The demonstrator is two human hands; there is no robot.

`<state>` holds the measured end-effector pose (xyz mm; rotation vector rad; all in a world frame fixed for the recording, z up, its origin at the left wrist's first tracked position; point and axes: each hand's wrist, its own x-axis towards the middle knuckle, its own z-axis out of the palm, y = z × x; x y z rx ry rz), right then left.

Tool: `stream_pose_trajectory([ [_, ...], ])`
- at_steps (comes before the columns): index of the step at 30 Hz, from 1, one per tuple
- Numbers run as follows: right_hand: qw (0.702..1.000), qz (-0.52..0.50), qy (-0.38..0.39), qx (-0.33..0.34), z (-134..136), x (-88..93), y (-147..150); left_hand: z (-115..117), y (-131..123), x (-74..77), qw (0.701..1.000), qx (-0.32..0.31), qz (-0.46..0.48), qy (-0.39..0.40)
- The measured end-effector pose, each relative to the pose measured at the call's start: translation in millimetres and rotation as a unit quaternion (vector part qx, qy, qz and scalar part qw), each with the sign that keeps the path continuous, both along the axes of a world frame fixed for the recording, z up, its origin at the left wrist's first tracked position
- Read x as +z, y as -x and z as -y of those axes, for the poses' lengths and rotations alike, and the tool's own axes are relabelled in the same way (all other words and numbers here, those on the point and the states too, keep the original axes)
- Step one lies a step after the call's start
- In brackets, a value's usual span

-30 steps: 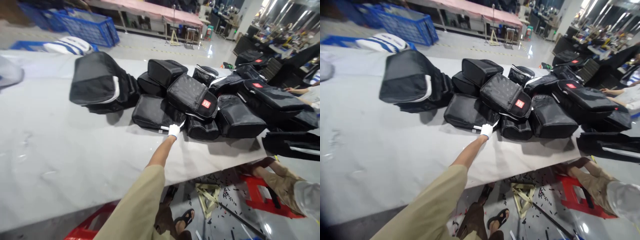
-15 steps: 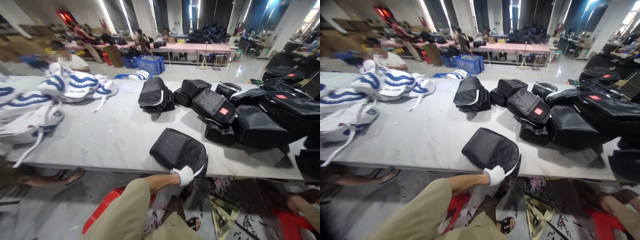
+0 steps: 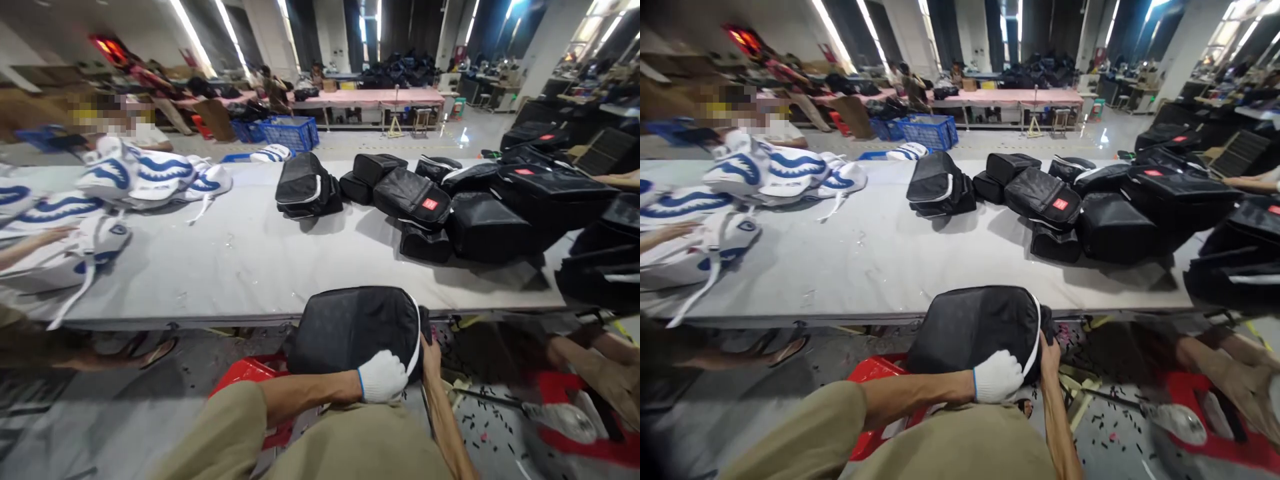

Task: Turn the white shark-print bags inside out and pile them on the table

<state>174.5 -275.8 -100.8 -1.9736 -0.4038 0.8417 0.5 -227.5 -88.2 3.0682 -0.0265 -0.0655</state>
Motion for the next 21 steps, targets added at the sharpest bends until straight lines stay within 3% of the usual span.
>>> stream_pose_trajectory([
  [3,0.996,0.041,-0.056,-0.047,-10,30.0,-11,-11,4,28.2,0.999,-0.009,0.045,-0.003],
  [8,0.977,0.153,-0.147,-0.017,-30,119.2,-10,-25,6,61.0,0.989,0.002,0.149,-0.007],
  [10,0.970,0.192,-0.149,-0.011,-38,144.8,-13,-29,3,69.5,0.984,0.023,0.176,0.009],
  [12,0.963,0.240,-0.126,-0.011,-48,156.6,-20,-36,-2,75.6,0.981,0.045,0.185,0.045],
  [14,0.955,0.290,-0.062,-0.014,-63,157.3,-30,-47,-5,78.0,0.973,0.089,0.185,0.107],
  [18,0.936,0.339,0.093,-0.010,-100,152.1,-48,-79,-8,70.8,0.914,0.259,0.201,0.238],
  [21,0.913,0.373,0.166,0.012,-127,160.8,-59,-100,-12,63.1,0.884,0.316,0.194,0.284],
])
